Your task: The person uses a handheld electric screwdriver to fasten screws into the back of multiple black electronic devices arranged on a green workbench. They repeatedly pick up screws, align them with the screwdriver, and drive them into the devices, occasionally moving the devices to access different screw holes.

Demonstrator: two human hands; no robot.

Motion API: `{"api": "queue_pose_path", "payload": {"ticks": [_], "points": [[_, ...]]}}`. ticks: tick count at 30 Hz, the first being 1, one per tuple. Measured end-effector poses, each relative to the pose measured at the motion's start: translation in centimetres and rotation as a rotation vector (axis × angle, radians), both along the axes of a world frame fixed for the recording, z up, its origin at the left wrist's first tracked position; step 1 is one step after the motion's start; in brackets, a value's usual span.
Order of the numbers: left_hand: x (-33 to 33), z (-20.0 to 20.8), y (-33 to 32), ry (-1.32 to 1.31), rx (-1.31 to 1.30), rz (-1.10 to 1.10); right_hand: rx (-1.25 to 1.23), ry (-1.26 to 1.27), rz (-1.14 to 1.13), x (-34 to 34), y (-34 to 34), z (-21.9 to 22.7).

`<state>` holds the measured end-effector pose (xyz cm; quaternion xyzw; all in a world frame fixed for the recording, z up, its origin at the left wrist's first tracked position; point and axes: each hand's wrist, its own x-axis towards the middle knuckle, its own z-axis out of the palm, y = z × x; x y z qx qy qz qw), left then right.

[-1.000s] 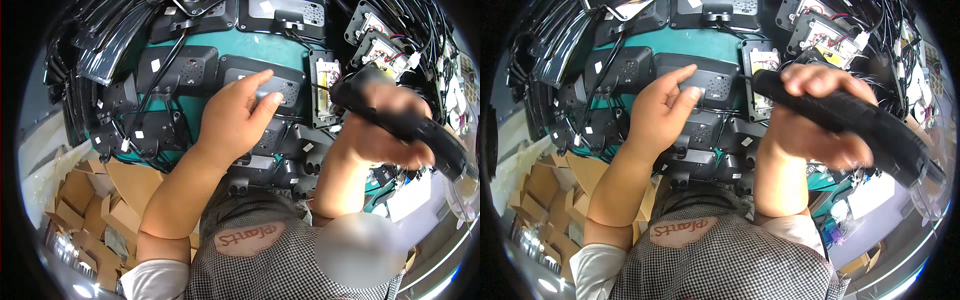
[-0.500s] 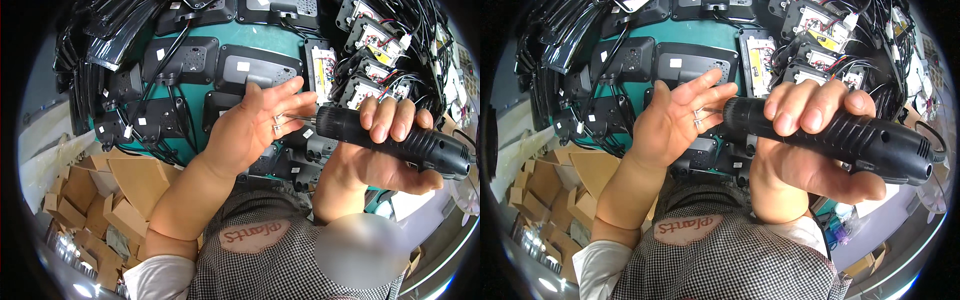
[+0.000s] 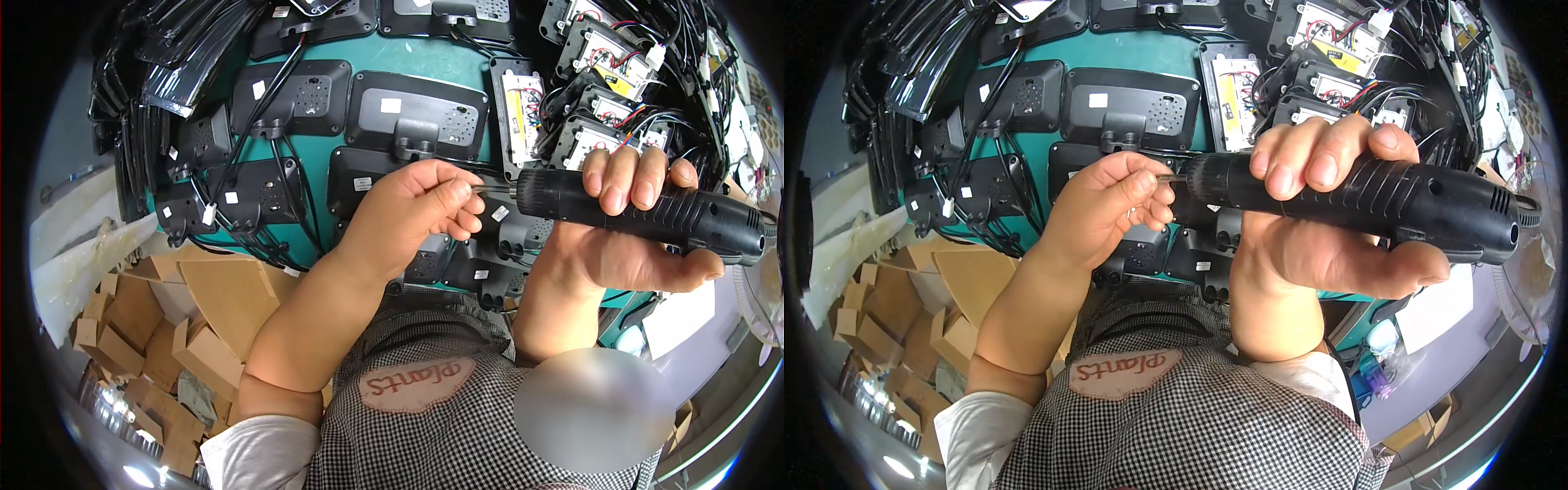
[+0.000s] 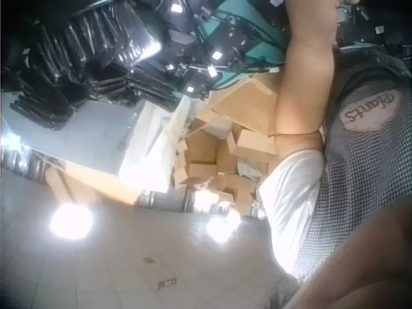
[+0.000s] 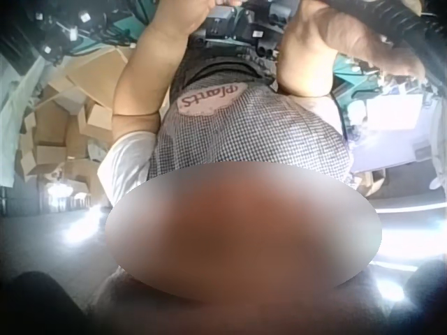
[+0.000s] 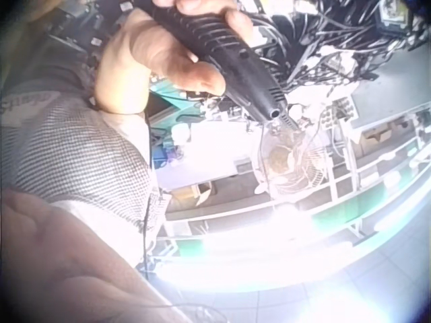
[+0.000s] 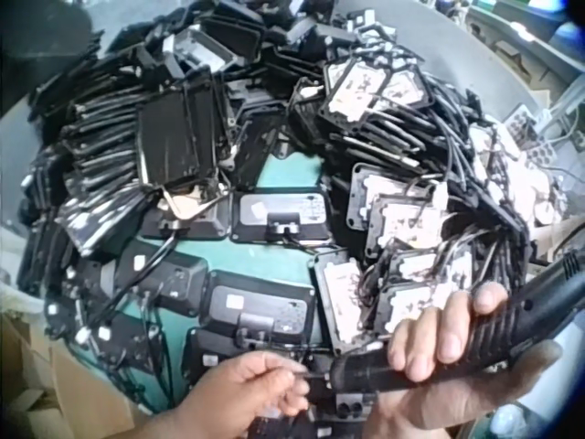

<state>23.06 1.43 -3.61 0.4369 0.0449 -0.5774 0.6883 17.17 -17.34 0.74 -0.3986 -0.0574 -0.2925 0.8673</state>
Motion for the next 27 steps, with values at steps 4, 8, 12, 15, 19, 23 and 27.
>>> {"api": "queue_pose_path", "payload": {"ticks": [4,8,12,15,19,23,27], "points": [[-0.2,-0.6,-0.2,0.033,-0.022,0.096,-0.006,-0.006,-0.010,-0.1,-0.5,0.1],[-0.9,-1.6,-0.4,0.091,-0.139,0.205,0.021,-0.002,-0.015,-0.2,-0.7,0.4],[-0.6,-1.4,-0.4,0.199,-0.200,0.212,0.037,0.003,-0.023,-0.3,-0.7,0.7],[-0.4,-1.4,-0.1,0.161,-0.176,0.166,0.049,0.013,-0.044,-0.4,-0.8,0.9],[0.2,-1.0,0.2,0.162,-0.144,0.101,0.068,0.018,-0.057,-0.4,-0.9,1.1],[0.1,-0.5,-0.5,0.189,-0.145,0.166,0.082,0.021,-0.043,-0.4,-0.8,1.2],[0.1,0.1,-1.4,0.183,-0.172,0.214,0.078,0.020,-0.042,-0.4,-0.8,1.1]]}}
